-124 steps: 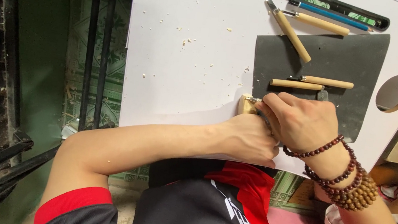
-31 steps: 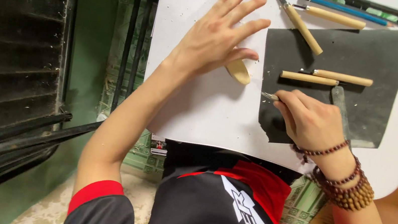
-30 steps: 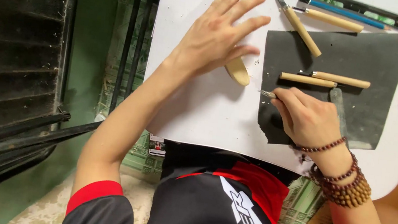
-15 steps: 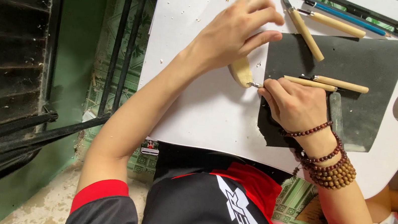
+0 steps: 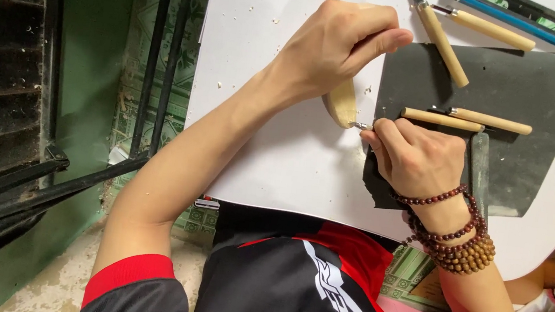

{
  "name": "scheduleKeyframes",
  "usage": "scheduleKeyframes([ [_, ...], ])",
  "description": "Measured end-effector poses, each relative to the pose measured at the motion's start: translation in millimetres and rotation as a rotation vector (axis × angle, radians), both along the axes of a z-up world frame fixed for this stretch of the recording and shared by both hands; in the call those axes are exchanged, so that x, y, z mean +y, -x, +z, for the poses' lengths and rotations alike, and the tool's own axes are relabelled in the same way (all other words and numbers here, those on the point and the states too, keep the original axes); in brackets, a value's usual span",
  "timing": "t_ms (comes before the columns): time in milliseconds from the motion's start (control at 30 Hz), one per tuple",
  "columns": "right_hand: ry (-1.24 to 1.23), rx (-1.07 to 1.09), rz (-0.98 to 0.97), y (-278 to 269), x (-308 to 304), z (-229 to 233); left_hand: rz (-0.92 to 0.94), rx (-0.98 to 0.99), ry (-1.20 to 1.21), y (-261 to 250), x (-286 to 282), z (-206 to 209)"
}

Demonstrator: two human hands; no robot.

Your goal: Carving and shaping a small piece of wood using a hand chisel on a low table.

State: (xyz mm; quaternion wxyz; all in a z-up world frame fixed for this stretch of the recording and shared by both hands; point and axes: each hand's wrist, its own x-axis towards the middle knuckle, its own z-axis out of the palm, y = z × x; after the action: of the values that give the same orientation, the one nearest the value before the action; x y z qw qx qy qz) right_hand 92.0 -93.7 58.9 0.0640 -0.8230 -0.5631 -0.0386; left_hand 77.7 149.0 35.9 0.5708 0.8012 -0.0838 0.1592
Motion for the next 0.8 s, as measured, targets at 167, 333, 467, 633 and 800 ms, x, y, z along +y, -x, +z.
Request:
scheduleKeyframes([
  [167, -0.011, 0.011, 0.007, 0.3, -0.9, -4.0, -0.002, -0.041, -0.013, 0.4, 0.1, 0.4],
  [333, -0.007, -0.057, -0.027, 6.9, 0.2, -2.6, -0.012, -0.082, -0.013, 0.4, 0.2, 0.5],
  [467, -0.023, -0.102, -0.049, 10.2, 3.0, -0.9, -0.04, -0.111, -0.009, -0.2, 1.1, -1.3],
  [633, -0.032, -0.092, -0.049, 11.3, 1.1, -3.1, -0.036, -0.106, -0.005, -0.5, 2.1, -2.5],
  [800, -0.02, -0.11, -0.057, 12.5, 4.6, 0.7, -0.036, -0.119, -0.019, 0.1, 2.0, -3.1],
])
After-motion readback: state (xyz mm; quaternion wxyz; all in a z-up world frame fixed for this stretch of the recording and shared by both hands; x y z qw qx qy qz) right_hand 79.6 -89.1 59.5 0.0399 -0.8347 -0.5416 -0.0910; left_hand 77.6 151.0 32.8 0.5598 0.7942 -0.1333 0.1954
